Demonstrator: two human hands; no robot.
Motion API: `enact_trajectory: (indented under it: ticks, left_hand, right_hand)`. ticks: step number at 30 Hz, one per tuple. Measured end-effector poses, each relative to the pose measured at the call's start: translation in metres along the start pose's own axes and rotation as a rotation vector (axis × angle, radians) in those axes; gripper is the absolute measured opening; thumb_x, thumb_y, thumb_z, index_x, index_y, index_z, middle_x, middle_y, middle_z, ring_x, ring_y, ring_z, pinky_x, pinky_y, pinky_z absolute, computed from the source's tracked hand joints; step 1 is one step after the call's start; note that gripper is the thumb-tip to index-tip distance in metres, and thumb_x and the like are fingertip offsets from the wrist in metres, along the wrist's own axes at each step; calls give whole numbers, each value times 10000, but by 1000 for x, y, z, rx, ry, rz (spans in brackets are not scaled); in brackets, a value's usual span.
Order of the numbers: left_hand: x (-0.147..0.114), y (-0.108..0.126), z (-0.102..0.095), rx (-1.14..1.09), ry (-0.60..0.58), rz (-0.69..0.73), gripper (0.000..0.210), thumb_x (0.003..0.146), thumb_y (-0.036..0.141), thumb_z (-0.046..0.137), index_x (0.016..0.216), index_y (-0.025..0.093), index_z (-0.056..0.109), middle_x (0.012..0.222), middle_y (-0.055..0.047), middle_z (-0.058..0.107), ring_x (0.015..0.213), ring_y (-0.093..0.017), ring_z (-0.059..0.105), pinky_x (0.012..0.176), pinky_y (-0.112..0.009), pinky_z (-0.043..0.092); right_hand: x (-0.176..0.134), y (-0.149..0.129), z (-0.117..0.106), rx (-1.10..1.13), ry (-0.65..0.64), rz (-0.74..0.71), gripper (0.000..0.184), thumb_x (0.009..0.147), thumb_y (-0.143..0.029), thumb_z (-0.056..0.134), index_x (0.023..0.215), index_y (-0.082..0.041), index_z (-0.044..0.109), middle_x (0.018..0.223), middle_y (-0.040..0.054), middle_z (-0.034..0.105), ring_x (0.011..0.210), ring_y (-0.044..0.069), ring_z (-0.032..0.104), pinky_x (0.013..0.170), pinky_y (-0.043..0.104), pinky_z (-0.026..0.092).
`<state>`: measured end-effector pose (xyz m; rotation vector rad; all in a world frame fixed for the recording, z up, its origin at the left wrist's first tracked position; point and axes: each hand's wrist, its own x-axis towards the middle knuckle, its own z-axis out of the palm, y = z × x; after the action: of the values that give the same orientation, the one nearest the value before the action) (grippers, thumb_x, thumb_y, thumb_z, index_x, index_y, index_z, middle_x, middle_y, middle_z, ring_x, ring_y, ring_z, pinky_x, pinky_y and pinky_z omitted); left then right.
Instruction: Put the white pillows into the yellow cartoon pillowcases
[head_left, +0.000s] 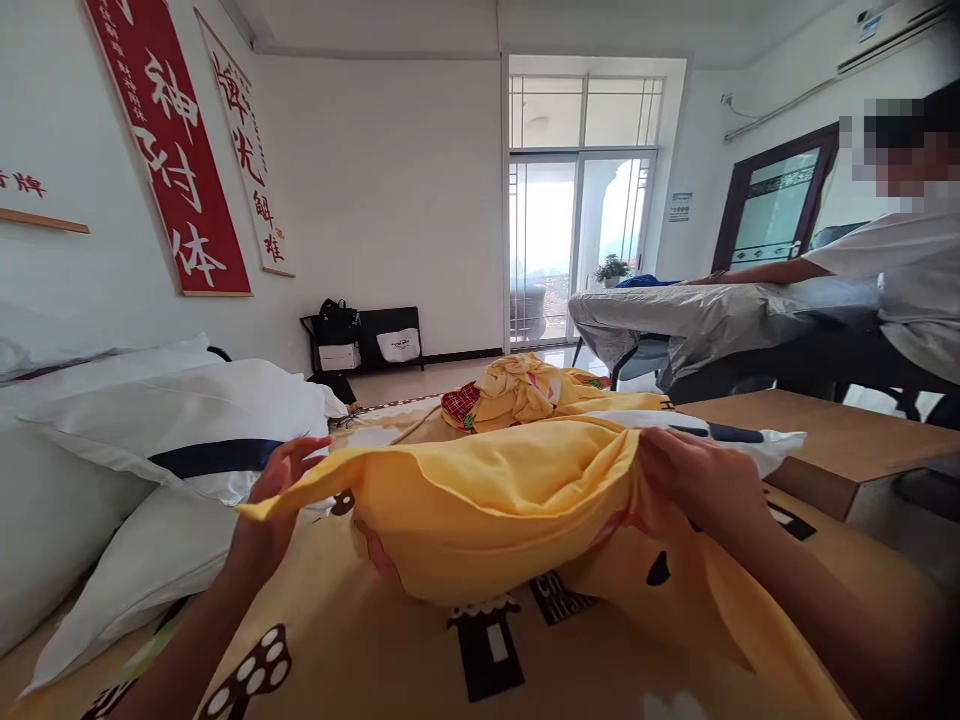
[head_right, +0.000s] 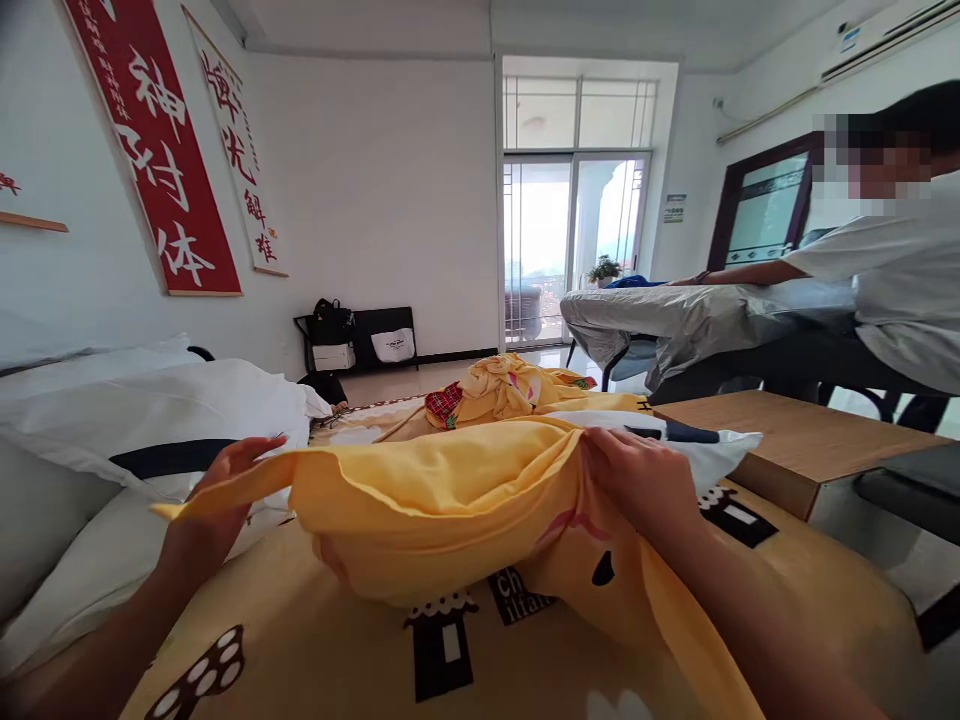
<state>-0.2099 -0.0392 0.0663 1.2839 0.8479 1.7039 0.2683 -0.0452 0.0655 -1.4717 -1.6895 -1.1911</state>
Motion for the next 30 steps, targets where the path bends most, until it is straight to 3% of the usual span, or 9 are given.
enact_trajectory:
  ticks: [4,6,8,12,16,19,23,26,30]
  left_hand:
    - [-63,6,-5,656,-307,571,933,618,754,663,1388,283,426,1471,-111,439,1348,-364,396,1060,-449,377]
    - [-86,13,4,1018,-404,852,874,744,555,696,1475,266,312,1477,-128,425,1357,-333,399,1108,-452,318]
    - [-96,22,20,1209,-354,1015,831,803,293,688,1505,215,250,1456,-148,439,1357,-292,402,1111,-414,308]
    - [-90,41,58,1259,-200,1078,772,830,173,633,1497,153,245,1432,-186,453,1357,-288,393,1078,-429,329]
    - [-76,45,87,1380,-269,1173,600,868,297,615,1407,135,407,1400,-179,519,1328,-288,443,1081,-421,268]
    - [-68,40,101,1443,-273,1140,435,922,382,521,1291,154,522,1371,-152,561,1281,-277,498,1070,-422,235]
    - [-58,34,109,1471,-238,1137,373,944,339,481,1252,132,521,1294,-154,615,1226,-275,535,998,-412,294]
    - [-51,32,110,1526,-204,1101,411,946,370,468,1260,106,497,1218,-158,646,1148,-284,569,960,-421,321]
    - [-46,30,105,1588,-293,927,303,892,427,545,1002,148,588,952,-102,702,884,-268,631,868,-441,378]
  right_hand:
    - [15,-6,-14,23,-100,-146,274,901,-234,444,768,-193,679,699,37,710,622,174,627,584,289,284]
    - [16,-6,-18,17,-83,-137,255,913,-230,451,826,-186,686,756,54,723,691,184,648,627,292,317]
    - [12,-5,-15,-2,-62,-41,261,936,-228,437,876,-178,686,806,75,727,736,189,656,650,291,335]
    - [1,-7,1,3,-249,-28,225,918,-227,461,847,-198,673,712,56,698,610,180,616,547,285,278]
    - [8,-6,3,-65,-150,107,227,907,-250,494,810,-192,690,676,47,694,581,167,607,517,268,248]
    - [11,3,-2,-38,-170,-7,178,877,-231,534,792,-204,688,723,44,715,589,163,614,523,263,252]
    - [-2,20,1,-62,-106,142,203,886,-252,520,790,-212,694,715,56,709,565,167,600,512,259,249]
    - [-12,23,7,-56,-141,54,199,884,-254,535,762,-216,688,722,46,705,617,181,616,543,263,298]
    - [-14,19,13,-116,103,-29,260,943,-260,470,798,-186,672,826,59,716,748,192,620,670,280,373]
